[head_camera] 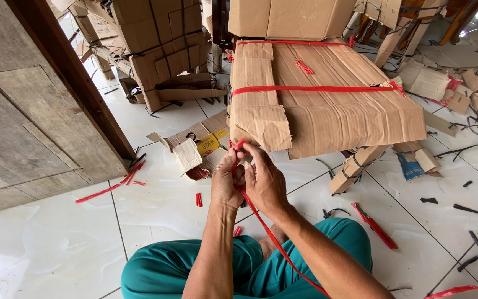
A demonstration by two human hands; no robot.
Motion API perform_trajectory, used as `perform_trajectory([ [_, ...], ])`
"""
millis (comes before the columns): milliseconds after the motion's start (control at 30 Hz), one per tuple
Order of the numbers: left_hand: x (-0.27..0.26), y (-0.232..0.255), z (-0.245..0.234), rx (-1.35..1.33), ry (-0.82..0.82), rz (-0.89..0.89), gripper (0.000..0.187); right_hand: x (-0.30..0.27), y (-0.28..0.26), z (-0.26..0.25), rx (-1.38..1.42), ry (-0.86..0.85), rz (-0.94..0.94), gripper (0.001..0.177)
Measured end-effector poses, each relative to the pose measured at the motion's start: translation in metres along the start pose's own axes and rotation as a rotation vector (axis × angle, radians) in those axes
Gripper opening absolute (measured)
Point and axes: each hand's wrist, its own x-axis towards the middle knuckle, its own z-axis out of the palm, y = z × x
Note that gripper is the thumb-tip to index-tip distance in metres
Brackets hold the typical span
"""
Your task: Tying red plastic strings around cardboard padding to secure it to a chair frame for shipping.
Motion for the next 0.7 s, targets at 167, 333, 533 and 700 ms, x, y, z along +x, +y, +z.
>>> perform_trajectory([
  [167,-0.026,0.023,0.025,-0.108,-0.089,-0.01,0.018,-0.026,-0.009,0.001,0.211,-0.04,0.313,0.051],
  [333,-0.03,0.035,0.031,-0.067,-0.145,0.004,0.012,-0.033,-0.006,-0.018,0.318,-0.267,0.602,0.033],
  [533,-0.001,0.024,0.02,0.102,-0.048,0.011,0.012,-0.052,0.028,-0.012,0.151,-0.412,0.559,0.042],
  [700,0.011,0.019,0.023,0.18,0.045,0.103,0.021,-0.045,-0.014,-0.038,0.501,-0.449,0.6,0.033],
])
